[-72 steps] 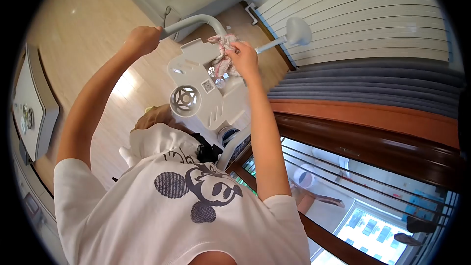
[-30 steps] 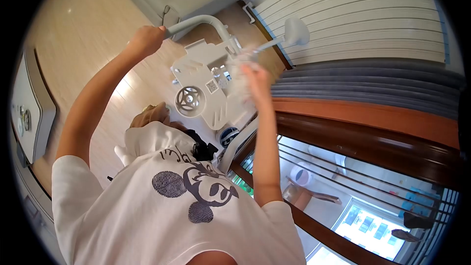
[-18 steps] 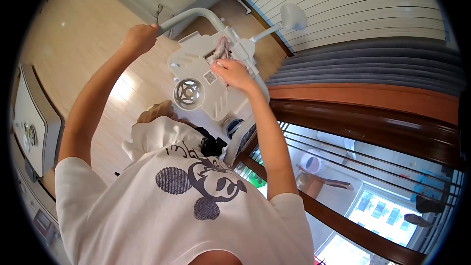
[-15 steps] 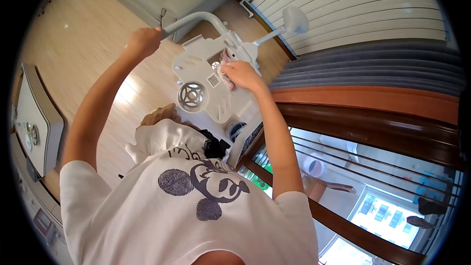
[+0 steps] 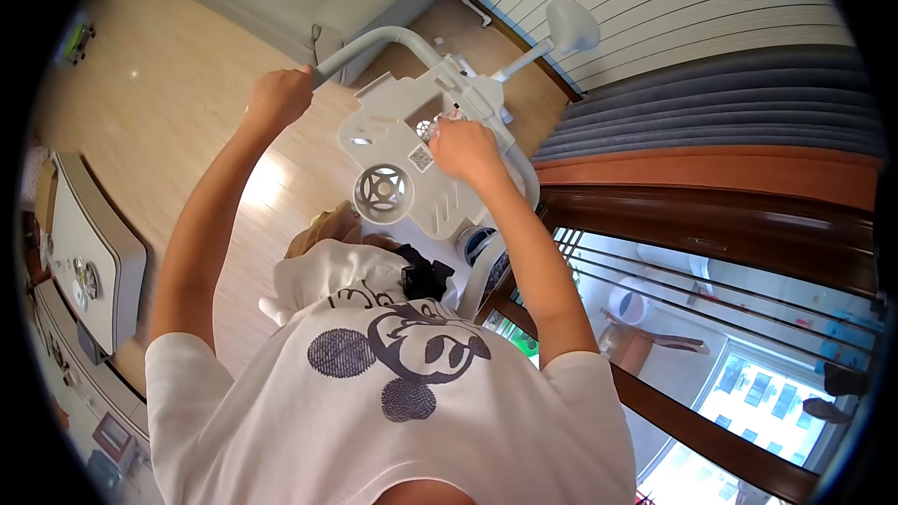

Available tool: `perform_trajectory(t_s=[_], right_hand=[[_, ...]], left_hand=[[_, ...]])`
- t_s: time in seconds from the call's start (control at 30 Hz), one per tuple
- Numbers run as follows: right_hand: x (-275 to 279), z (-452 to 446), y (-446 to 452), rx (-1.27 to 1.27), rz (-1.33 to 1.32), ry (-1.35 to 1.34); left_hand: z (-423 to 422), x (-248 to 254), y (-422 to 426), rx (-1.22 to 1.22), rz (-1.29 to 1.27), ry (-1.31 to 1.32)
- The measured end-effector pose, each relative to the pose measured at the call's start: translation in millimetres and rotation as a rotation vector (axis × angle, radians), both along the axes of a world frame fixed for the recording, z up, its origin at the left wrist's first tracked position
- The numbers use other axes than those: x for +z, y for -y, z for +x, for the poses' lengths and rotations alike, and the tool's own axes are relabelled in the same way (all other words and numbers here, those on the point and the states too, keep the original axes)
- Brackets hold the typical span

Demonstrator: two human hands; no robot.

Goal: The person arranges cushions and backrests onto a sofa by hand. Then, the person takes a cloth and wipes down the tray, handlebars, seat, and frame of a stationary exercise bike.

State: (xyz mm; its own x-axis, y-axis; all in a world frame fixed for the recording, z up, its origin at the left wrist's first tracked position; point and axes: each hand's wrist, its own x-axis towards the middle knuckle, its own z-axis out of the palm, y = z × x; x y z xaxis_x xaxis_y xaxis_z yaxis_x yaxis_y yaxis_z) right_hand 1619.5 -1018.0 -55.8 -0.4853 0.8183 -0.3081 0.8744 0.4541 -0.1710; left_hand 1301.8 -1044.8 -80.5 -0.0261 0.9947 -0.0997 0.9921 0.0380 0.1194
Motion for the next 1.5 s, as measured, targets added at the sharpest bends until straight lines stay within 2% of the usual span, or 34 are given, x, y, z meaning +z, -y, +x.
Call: perform_trajectory(t_s=[0.07,0.17,0.27,0.37,0.47,0.57,0.67,0.77,0.87,0.97,1.07,1.17,1.27,1.37,1.47,1.5], right_hand=[[5.1,0.8,-0.2,0.055,-0.037,-0.044],[-26.2,-2.0,-9.9,-0.017,-0.076,-0.156],[-14.3,-9.9,-7.8,-0.434,-0.382,-0.485],[-59.9,-13.5,-15.2,-0.481,-0.314,-0.827],[-39.3,-5.2,-3.7,-0.294,-0.313,-0.713],[-28.9,1.9,3.3,-0.104,-0.119,-0.559],[21.1,0.8,-1.9,-0.079,-0.169,-0.251],[46.3,6.0,-5.4,-0.208,-0.01,-0.362],[30.0,21.3,-1.9,-0.028,-0.005,-0.269],[-14.1,23.9,8.5,0.12,0.115,-0.246],[25.9,14.3,10.7,-0.128,-0.207,-0.366],[56.7,-6.5,26.1,-0.446,-0.19,-0.732],[19.3,-35.0,33.0,-0.013,0.133,-0.909],[11.9,-63.7,65.3,0.253,0.491,-0.779],[-4.4,-56.1,38.2,0.215,0.223,-0.848],[-11.5,-50.9,23.8,0.211,0.233,-0.835]], left_hand=[[1.8,4.4,2.6,0.004,0.0,-0.005],[4.1,7.0,3.2,0.027,0.002,-0.006],[1.6,-1.8,-1.3,0.029,-0.016,-0.02],[3.2,-0.4,-1.0,0.012,-0.005,-0.013],[1.2,-9.7,-6.2,0.043,-0.028,-0.03],[3.7,-8.7,-3.5,0.042,0.025,-0.021],[10.1,1.8,3.8,0.067,0.092,-0.017],[6.9,-2.1,2.4,0.052,0.087,-0.017],[6.1,-8.4,0.6,0.047,0.104,-0.023],[6.7,-7.3,0.9,0.043,0.121,-0.018],[8.5,1.7,3.1,0.049,0.094,-0.023],[7.0,-5.5,0.8,0.033,0.091,-0.041],[4.1,-12.0,0.0,0.023,0.121,-0.021],[1.8,-14.7,1.3,-0.008,0.155,-0.039],[3.6,-13.0,3.2,0.012,0.18,-0.048],[3.2,-15.4,4.5,0.002,0.175,-0.049]])
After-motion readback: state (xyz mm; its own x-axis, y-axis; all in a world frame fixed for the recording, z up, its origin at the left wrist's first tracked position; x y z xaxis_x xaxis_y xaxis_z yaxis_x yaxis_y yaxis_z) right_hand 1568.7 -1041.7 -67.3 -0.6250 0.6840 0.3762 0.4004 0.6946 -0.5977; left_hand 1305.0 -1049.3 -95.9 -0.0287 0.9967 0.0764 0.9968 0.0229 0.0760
